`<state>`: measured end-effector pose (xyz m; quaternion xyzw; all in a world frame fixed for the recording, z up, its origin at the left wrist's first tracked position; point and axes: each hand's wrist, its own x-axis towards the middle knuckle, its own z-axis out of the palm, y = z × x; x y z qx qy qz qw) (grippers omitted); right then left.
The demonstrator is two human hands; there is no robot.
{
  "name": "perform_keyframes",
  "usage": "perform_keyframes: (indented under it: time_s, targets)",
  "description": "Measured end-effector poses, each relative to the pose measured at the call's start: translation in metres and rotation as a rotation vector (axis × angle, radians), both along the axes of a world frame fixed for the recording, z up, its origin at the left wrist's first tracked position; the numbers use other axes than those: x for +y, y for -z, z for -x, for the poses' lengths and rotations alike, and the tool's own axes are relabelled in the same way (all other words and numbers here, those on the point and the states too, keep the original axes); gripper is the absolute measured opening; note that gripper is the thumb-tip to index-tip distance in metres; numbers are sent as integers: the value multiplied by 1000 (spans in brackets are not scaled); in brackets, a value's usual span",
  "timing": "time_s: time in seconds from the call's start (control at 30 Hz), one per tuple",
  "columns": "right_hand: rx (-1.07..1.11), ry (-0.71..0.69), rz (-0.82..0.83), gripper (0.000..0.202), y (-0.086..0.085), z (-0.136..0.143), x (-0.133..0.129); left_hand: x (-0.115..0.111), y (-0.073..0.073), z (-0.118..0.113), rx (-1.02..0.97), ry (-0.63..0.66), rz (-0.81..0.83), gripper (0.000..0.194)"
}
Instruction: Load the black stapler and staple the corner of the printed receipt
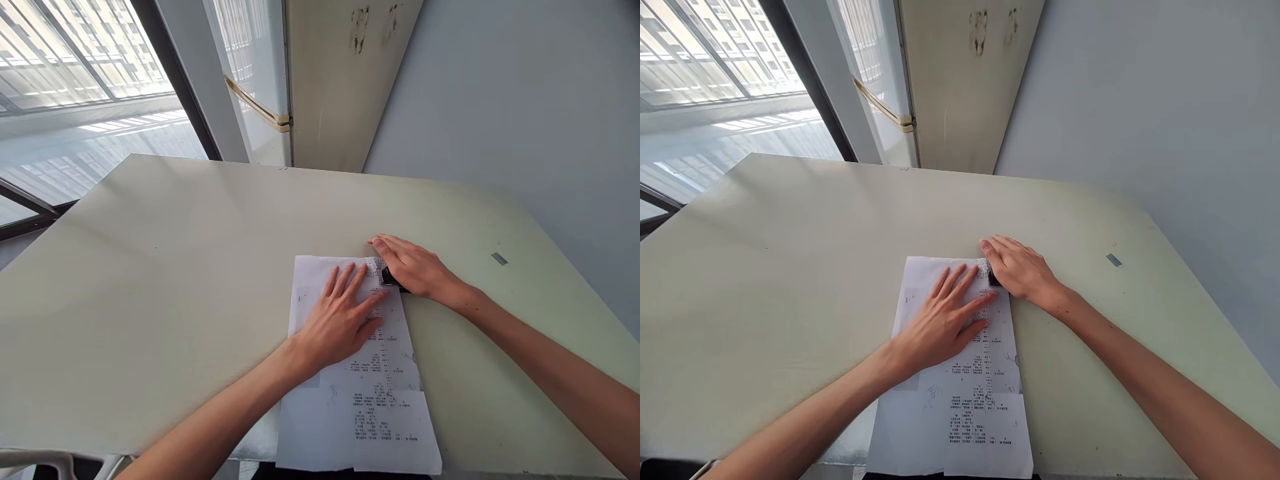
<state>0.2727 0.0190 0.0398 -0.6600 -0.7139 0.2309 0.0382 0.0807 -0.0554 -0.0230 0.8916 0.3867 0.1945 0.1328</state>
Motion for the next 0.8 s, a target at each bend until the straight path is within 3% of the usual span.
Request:
perform_keyframes:
  time_s: [0.8]
  targets:
    - [24, -11, -25, 64, 0, -1, 1, 0, -2, 0, 18, 12, -8, 46]
